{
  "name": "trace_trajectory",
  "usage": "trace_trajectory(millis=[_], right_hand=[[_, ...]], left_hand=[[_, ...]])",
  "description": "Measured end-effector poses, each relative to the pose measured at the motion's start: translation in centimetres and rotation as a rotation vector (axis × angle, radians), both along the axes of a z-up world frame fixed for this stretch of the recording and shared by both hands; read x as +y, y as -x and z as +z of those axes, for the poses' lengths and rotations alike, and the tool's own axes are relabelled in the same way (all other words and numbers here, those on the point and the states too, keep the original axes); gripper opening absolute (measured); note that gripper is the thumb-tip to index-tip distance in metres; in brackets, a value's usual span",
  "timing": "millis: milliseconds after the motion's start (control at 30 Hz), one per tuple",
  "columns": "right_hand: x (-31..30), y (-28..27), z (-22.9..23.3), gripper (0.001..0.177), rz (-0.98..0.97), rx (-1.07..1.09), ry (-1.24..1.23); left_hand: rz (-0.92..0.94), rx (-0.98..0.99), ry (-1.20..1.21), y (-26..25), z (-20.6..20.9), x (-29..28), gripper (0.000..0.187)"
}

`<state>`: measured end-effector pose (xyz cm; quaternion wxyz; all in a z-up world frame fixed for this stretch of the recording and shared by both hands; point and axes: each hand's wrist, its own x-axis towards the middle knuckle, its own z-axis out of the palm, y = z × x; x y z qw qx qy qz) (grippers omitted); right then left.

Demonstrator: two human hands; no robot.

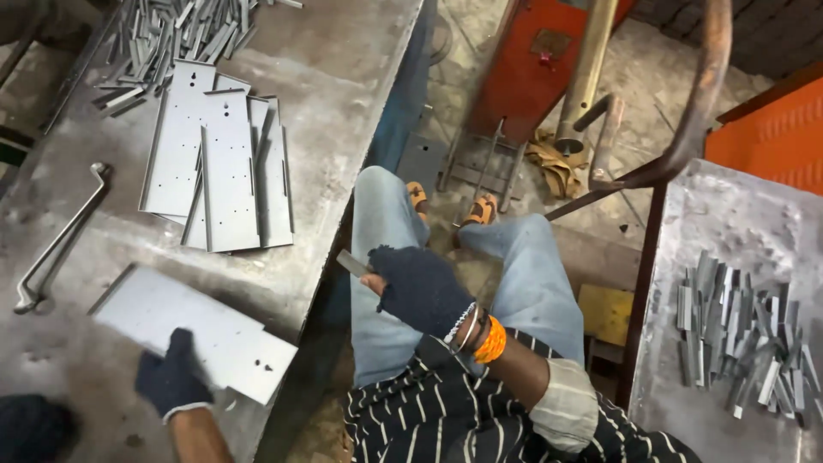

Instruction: The person sits between work tables holding a painted metal channel part and files its edges with a hand file, rotating the part to reach different sides. At times they hold a piece against a spinning grinding wheel, producing sparks, then place finished parts on the table and pick up new ones.

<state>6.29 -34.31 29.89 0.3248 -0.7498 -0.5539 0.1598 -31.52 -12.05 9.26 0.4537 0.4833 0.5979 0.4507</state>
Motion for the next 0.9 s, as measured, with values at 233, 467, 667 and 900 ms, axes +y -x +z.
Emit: trace_trajectory(millis=[233, 467, 667, 900], right_hand=[[2.3, -1.4, -1.0, 0.027, -0.06, 0.037, -0.031], [3.9, -3.7, 1.5, 0.022, -0.1, 0.307, -0.099], [1.4, -5.2, 1.5, 0.021, -0.166, 0.44, -0.016], [-7.0, -7.5, -3.1, 0.025, -0.368, 0.49, -0.007]], left_hand=[[0.158, 0.45, -0.356, -5.6, -5.3, 5.9, 0.015], [-0.235, -1.084, 0.745, -26.0, -10.9, 12.3, 0.049], [-0.6, -1.685, 0.477, -29.2, -23.9, 21.6, 0.063], [-0.032, -1.528, 0.604, -26.2, -19.6, 21.6, 0.056]])
